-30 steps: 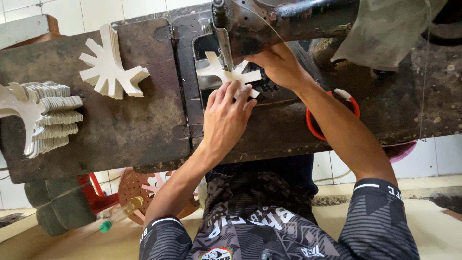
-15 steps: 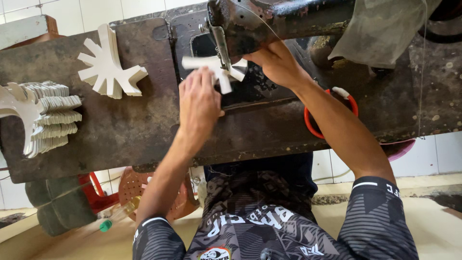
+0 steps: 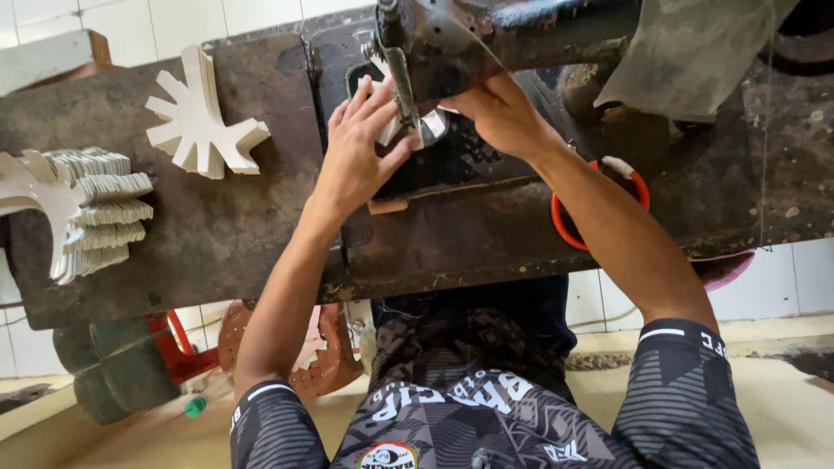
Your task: The person sews white foam cutout shapes on an industrial sewing machine, guiding each piece under the needle by hand. Finished pieces are placed onto a growing stack on the workbench, and scissors are used to trim threads between pieces.
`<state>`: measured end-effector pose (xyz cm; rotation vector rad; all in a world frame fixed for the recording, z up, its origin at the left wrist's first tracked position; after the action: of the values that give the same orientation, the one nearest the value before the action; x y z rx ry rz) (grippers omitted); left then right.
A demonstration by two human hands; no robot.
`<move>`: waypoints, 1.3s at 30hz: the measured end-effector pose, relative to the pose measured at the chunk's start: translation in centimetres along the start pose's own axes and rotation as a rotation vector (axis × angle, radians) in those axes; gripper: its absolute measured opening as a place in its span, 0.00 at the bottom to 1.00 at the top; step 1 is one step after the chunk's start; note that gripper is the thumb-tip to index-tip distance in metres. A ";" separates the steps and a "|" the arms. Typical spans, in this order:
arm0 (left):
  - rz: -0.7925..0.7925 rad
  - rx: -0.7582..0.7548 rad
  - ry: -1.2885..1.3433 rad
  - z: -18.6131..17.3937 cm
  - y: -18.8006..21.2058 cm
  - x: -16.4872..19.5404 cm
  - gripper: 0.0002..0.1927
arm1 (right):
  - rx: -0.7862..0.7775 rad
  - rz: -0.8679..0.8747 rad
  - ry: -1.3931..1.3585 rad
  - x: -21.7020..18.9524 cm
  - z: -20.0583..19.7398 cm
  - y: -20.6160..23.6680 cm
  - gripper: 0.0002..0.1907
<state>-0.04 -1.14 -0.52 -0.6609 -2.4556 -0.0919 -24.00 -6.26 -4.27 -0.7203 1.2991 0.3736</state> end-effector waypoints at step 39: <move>-0.063 0.199 -0.313 3.1 4.7 9.3 0.24 | 0.031 -0.004 0.054 -0.1 0.4 -0.1 0.14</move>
<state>-5.95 7.68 1.68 -0.5444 -2.7381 0.2467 -23.66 -6.06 -4.12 -0.7102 1.3513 0.3322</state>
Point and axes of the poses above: each hand's wrist, its own y-axis away from the middle knuckle, its own z-axis out of the palm, x = y × z, the point moved 1 cm from there along -y, towards the middle knuckle, and after that the axes turned 9 degrees about -x, right-handed, at the moved point
